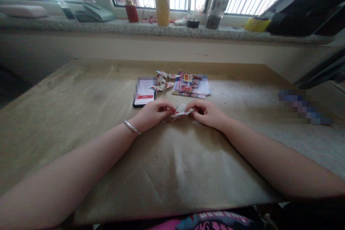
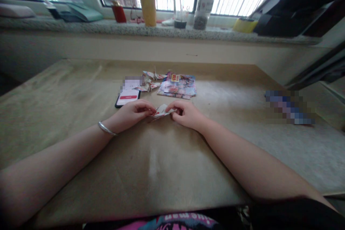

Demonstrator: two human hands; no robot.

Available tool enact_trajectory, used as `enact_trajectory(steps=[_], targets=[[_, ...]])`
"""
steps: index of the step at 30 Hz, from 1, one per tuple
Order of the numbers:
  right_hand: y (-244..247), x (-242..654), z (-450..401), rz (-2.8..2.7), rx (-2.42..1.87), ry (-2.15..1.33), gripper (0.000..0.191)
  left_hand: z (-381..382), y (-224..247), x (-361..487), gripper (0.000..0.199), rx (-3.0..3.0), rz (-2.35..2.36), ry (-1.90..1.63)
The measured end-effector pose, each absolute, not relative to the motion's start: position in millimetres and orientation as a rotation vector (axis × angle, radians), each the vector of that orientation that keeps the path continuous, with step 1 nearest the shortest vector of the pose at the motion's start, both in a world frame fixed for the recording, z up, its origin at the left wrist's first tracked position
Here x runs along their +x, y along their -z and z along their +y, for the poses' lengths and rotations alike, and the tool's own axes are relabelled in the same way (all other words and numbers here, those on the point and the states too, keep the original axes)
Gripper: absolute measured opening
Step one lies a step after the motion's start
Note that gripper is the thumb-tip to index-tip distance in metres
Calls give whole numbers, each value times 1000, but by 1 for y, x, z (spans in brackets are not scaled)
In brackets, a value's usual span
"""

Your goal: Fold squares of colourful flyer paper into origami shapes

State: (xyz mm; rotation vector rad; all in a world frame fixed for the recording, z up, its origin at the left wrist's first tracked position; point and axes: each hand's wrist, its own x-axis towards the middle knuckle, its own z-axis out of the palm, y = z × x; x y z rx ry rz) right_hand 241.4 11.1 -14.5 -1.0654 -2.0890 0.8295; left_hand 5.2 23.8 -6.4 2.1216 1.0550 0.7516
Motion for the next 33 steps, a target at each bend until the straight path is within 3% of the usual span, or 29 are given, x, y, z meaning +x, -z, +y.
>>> enact_trajectory(steps=[9,14,19,33], targets=[[20,240,16,-1885,-1234,-1099,29,26,4,4,13,2157,1052,-737],[23,236,16,-1882,-1250,-1014,25,25,3,4,26,2309,999,-740],[18,232,14,-1888,-1300,-911,21,19,4,6,20,2410,983,-751],[20,235,19,-2342,-1087,23,16,17,2,9,18,2877,1053,-611]])
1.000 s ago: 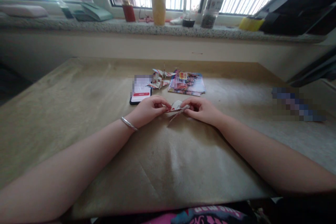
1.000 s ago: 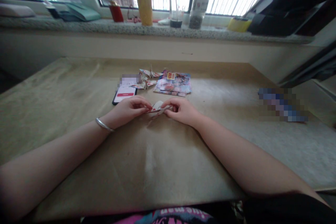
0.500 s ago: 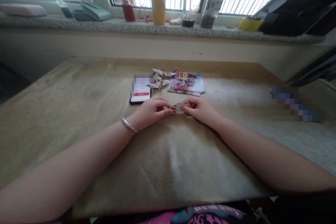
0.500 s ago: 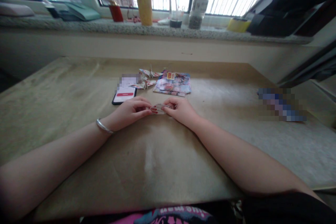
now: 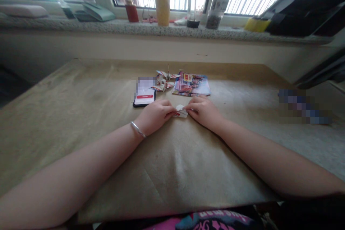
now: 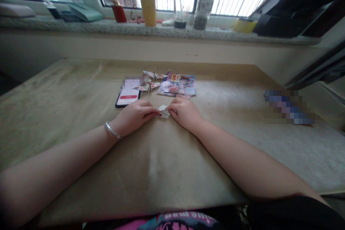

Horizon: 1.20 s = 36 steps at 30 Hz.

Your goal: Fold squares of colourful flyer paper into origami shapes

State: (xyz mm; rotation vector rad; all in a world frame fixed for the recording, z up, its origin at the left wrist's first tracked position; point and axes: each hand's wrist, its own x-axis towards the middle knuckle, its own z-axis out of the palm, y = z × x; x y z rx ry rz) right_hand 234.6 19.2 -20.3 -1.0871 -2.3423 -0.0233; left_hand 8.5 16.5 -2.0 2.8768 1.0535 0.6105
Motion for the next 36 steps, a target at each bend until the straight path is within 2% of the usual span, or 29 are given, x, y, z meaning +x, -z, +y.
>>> enact_trajectory(steps=[8,23,36], targets=[[3,235,13,-2545,-1119,210,15,16,-3,9,15,2951,1019,-489],[-1,244,16,-2701,-1023,169,24,15,-9,0,26,3142,946,-299],[-2,253,18,-2754,-939,161,23,18,-4,-5,28,3210,851,-341]])
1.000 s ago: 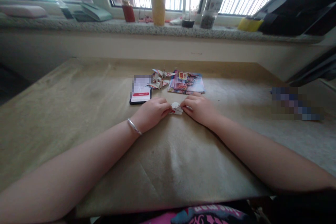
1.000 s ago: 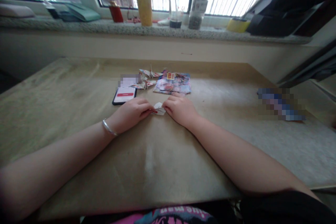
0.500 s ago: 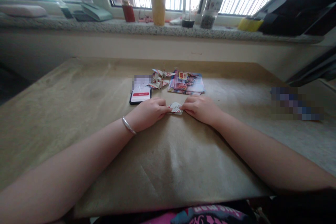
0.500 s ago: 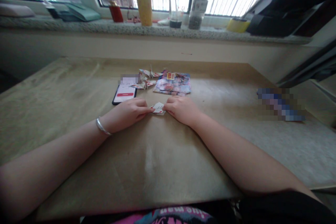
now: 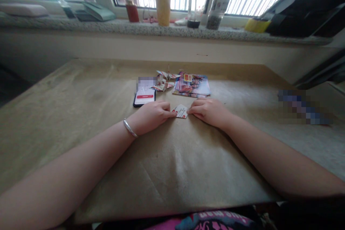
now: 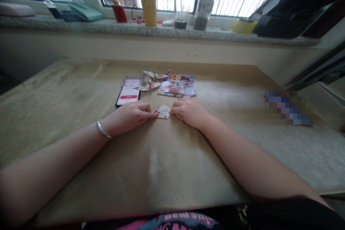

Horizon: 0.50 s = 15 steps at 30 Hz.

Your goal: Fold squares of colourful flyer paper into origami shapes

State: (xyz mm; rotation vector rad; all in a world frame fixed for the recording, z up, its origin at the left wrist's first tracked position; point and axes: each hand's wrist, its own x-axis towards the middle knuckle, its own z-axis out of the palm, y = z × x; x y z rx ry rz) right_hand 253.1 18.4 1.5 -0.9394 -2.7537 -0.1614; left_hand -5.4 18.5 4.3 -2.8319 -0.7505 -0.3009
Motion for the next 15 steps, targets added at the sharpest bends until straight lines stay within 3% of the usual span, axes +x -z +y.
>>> enact_trajectory(steps=[15], targets=[[11,251,23,-2424,-1072,-185,16,16,-2,-4,30,-2881,-783,455]])
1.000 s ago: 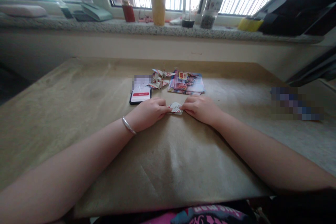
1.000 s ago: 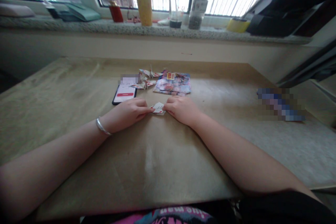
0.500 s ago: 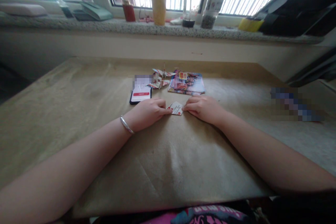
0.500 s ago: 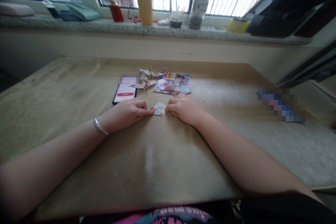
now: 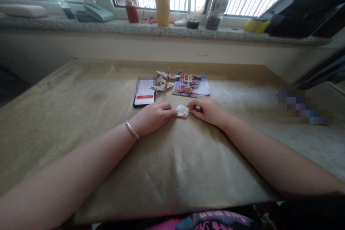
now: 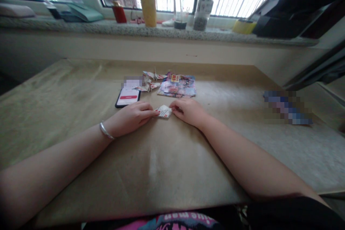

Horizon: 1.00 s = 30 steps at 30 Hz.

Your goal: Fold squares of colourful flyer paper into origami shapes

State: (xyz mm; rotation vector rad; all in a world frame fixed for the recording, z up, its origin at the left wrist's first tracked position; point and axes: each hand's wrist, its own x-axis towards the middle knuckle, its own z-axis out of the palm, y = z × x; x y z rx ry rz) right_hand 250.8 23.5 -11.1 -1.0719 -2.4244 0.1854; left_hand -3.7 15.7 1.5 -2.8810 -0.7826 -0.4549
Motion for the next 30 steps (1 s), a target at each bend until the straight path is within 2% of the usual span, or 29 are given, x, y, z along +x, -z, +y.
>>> enact_trajectory(steps=[6,15,30], targets=[[9,251,21,-2504,-1114,56,13,16,0,-1,28,-2900,-859,479],[5,253,23,-2546,-773,-118,15,18,1,-3,24,-2863,-912,535],[9,247,20,-2536,-802,-97,17,12,2,9,22,-2826,-860,527]])
